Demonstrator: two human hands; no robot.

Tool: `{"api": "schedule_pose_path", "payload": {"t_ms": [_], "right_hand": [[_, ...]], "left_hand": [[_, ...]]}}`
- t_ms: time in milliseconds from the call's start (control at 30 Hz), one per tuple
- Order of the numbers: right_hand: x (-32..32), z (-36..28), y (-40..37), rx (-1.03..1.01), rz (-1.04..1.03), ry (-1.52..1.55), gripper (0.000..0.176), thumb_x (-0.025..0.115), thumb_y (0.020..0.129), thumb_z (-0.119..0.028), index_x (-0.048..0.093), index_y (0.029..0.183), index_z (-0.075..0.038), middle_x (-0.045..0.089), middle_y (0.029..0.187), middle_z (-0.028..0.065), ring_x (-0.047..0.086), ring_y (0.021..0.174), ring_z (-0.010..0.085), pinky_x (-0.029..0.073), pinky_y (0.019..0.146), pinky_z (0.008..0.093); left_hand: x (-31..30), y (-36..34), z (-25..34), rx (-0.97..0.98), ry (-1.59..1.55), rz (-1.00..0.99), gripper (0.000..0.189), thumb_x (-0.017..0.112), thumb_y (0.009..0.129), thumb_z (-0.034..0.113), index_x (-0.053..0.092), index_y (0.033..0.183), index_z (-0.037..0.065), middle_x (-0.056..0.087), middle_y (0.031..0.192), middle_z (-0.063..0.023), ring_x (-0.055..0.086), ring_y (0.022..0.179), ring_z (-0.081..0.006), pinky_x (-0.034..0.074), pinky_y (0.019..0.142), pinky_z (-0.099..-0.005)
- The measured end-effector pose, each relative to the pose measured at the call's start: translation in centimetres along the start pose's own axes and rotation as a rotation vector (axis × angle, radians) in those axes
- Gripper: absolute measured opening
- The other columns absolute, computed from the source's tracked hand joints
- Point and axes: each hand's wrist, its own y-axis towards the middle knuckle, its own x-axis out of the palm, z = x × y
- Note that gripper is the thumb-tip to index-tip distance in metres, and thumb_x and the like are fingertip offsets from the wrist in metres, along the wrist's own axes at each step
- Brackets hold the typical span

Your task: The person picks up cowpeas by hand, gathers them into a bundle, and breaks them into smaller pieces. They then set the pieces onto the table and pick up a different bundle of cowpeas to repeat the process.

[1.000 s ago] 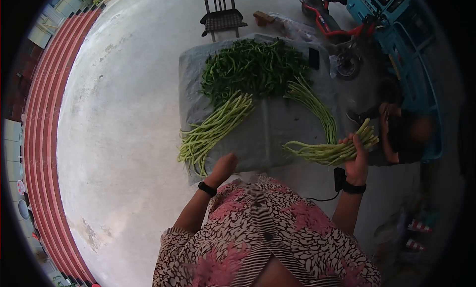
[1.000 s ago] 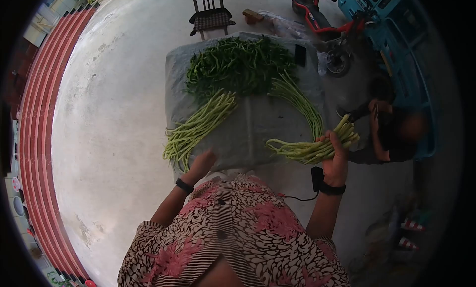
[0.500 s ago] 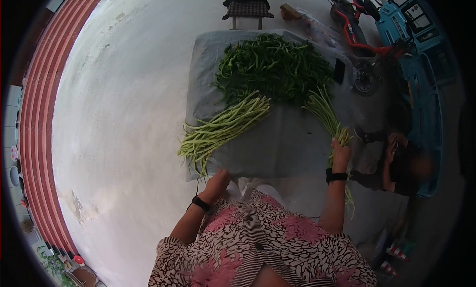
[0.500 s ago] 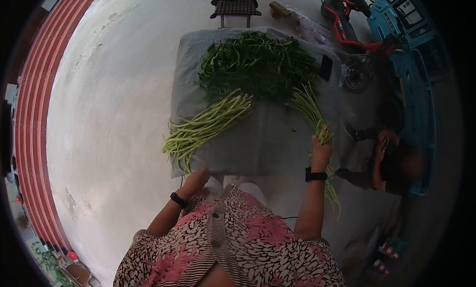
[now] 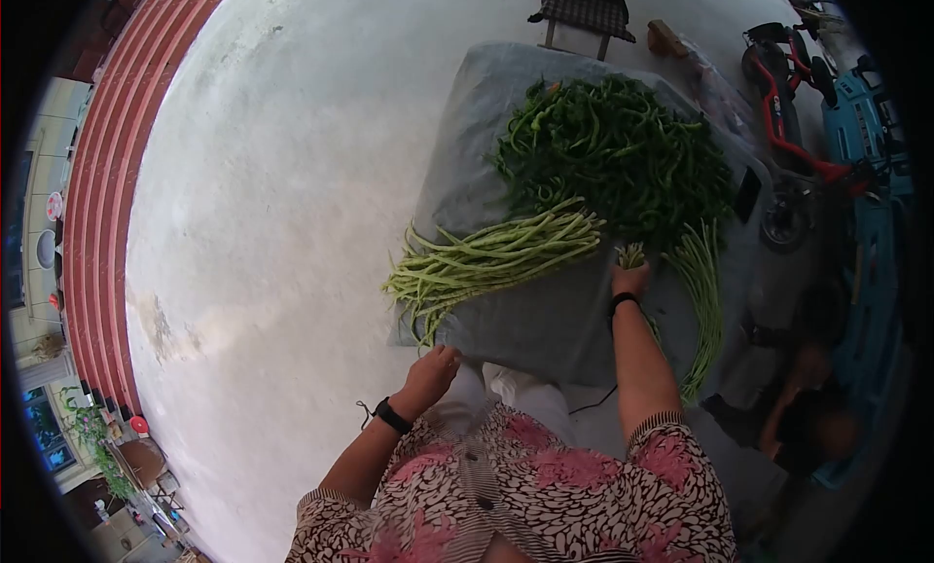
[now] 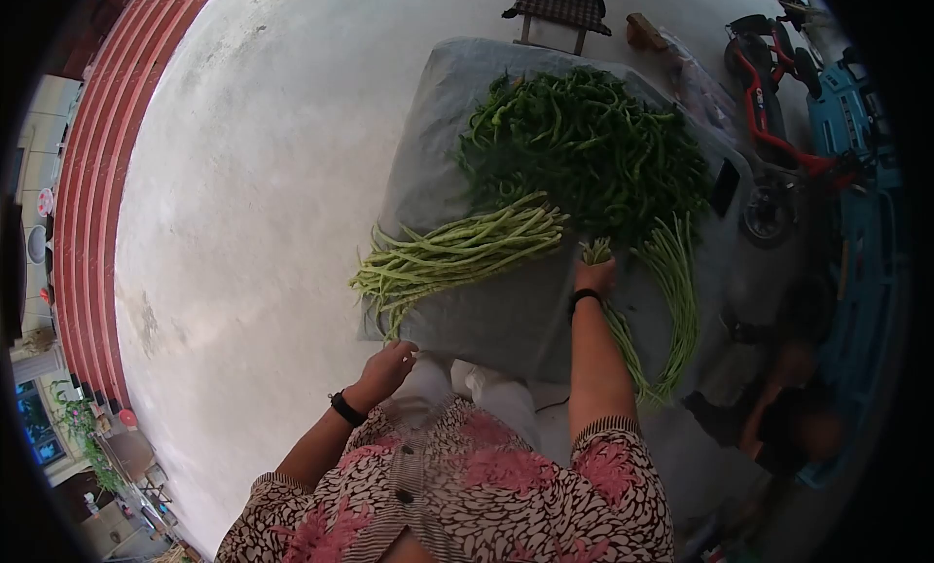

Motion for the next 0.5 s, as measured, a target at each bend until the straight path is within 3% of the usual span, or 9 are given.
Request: {"api": "schedule_pose_path", "payload": {"t_ms": [200,267,400,500], "right_hand": [[-3.2,0.8,-8.2,-0.454,0.121,0.111,0.076,0.075,0.072,-0.010,0.034,0.135,-0.003,0.038,0.136,0.0203,0.037,0.126,0.0377,0.035,0.104,0.0459],[-4.0,3.6,-11.8,-0.461,-0.030,0.195,0.071,0.072,0.075,-0.008,0.034,0.135,-0.004,0.037,0.135,0.0196,0.035,0.128,0.0369,0.033,0.106,0.0450],[-7.0,9.5,-19.1,-0.094,-0.454,0.402,0.060,0.062,0.082,-0.008,0.035,0.135,-0.002,0.045,0.131,0.0168,0.048,0.117,0.0282,0.044,0.095,0.0368],[-7.7,15.1,-22.5,0.172,-0.555,0.561,0.053,0.060,0.083,-0.009,0.038,0.131,-0.003,0.052,0.122,0.0147,0.057,0.097,0.0210,0.048,0.077,0.0309]], "left_hand": [[1.3,10.1,3.5,0.189,-0.022,0.205,0.024,0.060,0.083,0.014,0.054,0.105,0.005,0.054,0.096,-0.0169,0.056,0.090,-0.0369,0.048,0.075,-0.0447],[1.4,13.6,4.9,0.214,-0.004,0.328,0.025,0.061,0.082,0.013,0.053,0.103,0.004,0.053,0.098,-0.0178,0.055,0.092,-0.0369,0.048,0.076,-0.0450],[2.5,19.3,6.9,0.205,0.069,0.438,0.025,0.062,0.079,0.011,0.053,0.101,0.003,0.052,0.101,-0.0173,0.053,0.095,-0.0359,0.048,0.077,-0.0451],[4.4,22.6,6.4,0.104,0.234,0.381,0.024,0.062,0.078,0.010,0.054,0.100,0.004,0.052,0.101,-0.0155,0.053,0.096,-0.0338,0.049,0.076,-0.0440]]}}
